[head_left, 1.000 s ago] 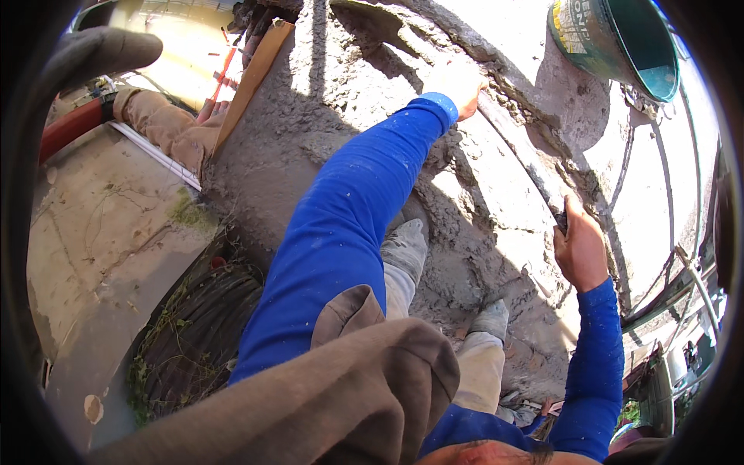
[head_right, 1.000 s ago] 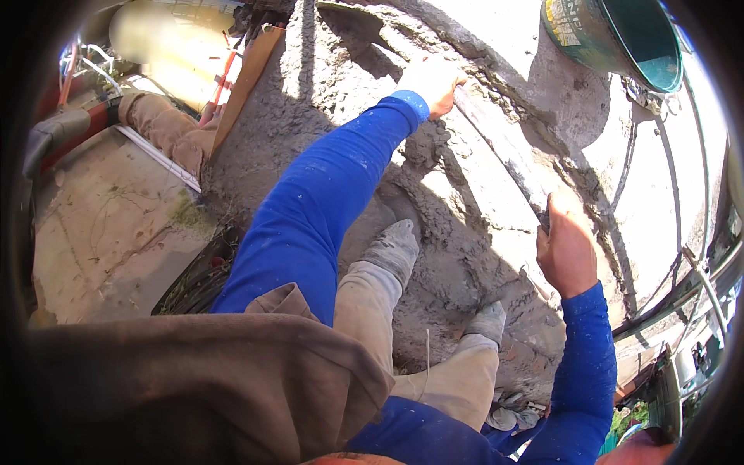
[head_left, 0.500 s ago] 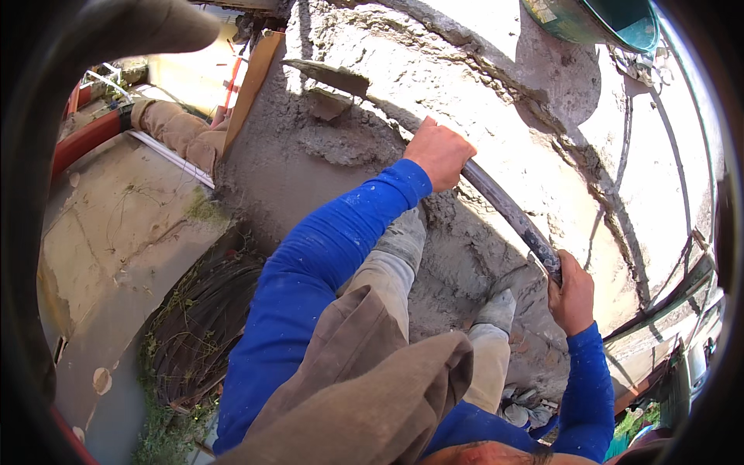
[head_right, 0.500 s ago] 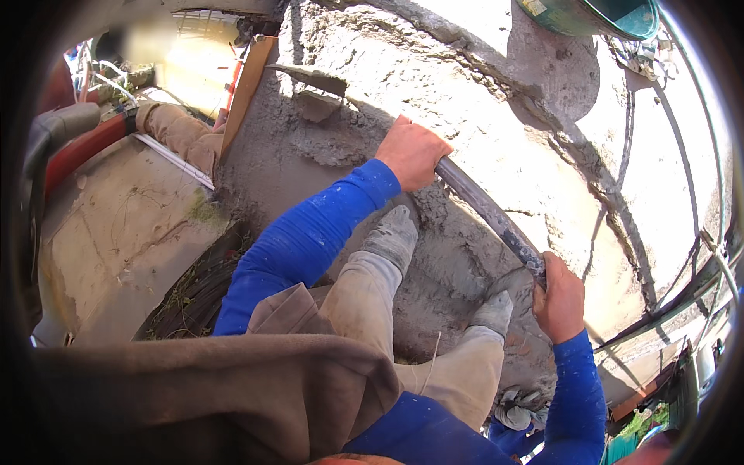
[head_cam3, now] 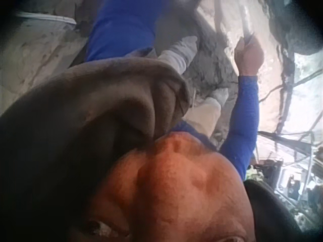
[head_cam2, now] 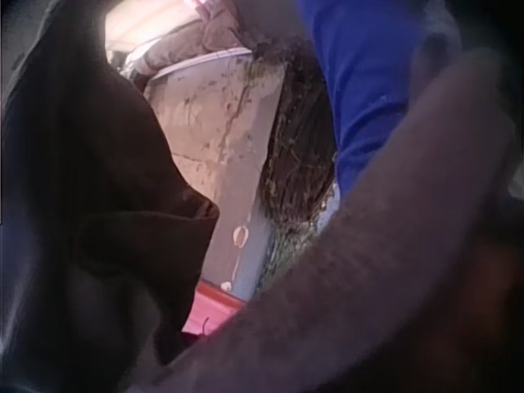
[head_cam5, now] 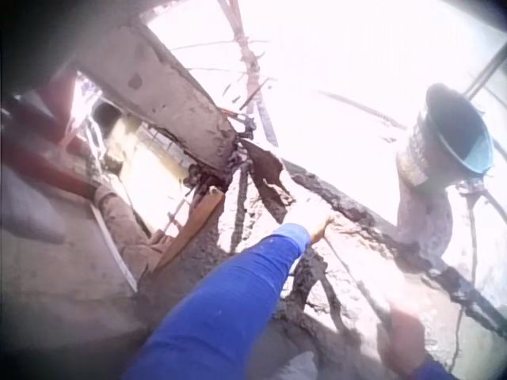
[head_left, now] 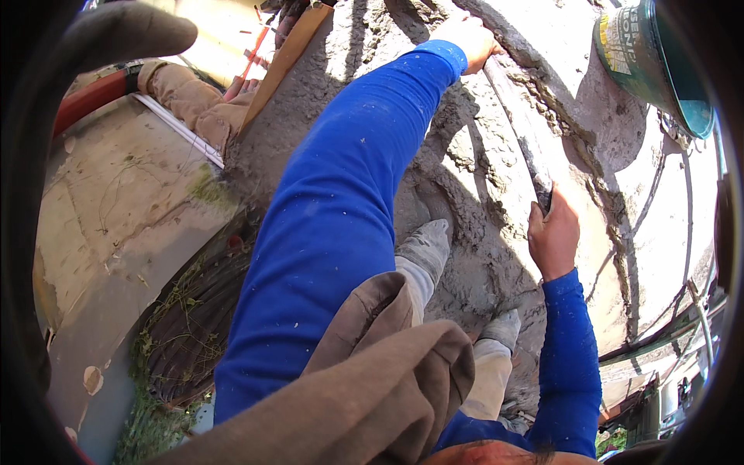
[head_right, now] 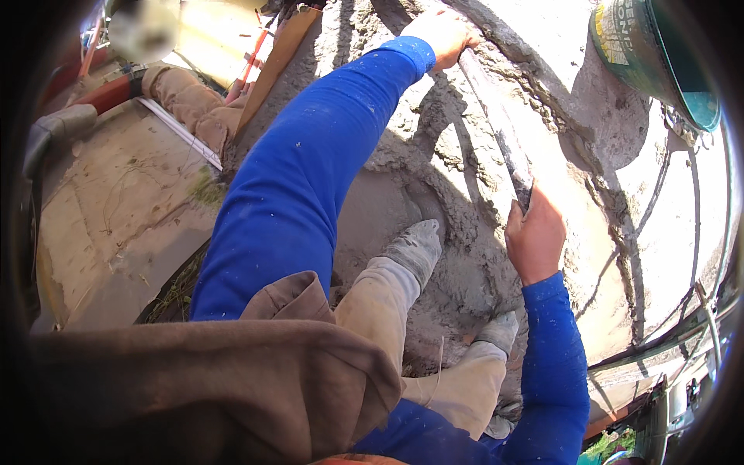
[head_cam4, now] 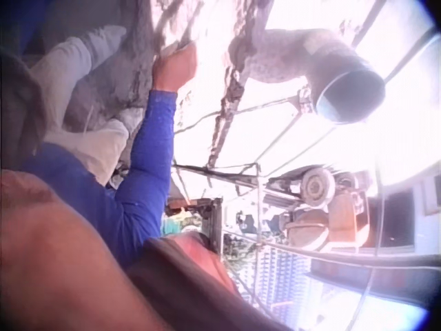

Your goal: The person scoops wet cement with a trowel and spreads it onto a concrete floor. They then use a hoe to level and smooth the surface, working across the area while another worker is visible nearby.

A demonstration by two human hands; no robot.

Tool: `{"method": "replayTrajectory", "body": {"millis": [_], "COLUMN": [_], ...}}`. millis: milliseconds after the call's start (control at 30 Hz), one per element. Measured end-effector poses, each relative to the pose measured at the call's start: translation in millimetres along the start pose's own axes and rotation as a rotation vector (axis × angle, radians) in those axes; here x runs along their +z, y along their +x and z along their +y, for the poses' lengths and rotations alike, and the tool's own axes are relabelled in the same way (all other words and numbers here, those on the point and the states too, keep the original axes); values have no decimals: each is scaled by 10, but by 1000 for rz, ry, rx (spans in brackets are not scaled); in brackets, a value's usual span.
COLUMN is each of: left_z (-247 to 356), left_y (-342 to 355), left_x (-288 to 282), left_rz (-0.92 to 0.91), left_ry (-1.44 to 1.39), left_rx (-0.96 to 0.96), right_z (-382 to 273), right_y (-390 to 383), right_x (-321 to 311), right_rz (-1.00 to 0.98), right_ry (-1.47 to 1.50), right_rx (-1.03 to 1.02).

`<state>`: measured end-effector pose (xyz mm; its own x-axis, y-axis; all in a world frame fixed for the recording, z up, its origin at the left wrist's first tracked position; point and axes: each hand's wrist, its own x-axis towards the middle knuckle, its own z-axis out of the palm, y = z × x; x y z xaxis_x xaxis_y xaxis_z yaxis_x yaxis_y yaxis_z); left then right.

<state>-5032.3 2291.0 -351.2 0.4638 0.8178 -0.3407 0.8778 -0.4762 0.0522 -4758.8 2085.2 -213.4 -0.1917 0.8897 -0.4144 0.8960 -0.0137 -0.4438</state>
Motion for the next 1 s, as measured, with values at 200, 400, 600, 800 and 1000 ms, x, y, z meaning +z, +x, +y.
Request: {"method": "replayTrajectory", "body": {"millis": [200, 400, 600, 800, 1000], "left_z": [-141, 240, 756, 1361, 1691], "left_y": [-83, -238, -482, -998, -1337], "left_x": [66, -57, -110, -371, -529], "left_rz": [-20, -46, 90, -223, -86], "left_ry": [-62, -219, -369, -231, -344], "left_rx": [-36, -96, -231, -300, -23], "right_z": [-153, 77, 357, 496, 977], "right_y": [194, 57, -107, -471, -1336], "right_x": [-50, -613, -1269, -1686, -1315], "right_rz": [-88, -180, -233, -325, -289], "right_ry": [-84, -205, -261, -299, -55], "right_rx": [-3, -75, -198, -206, -90]}}
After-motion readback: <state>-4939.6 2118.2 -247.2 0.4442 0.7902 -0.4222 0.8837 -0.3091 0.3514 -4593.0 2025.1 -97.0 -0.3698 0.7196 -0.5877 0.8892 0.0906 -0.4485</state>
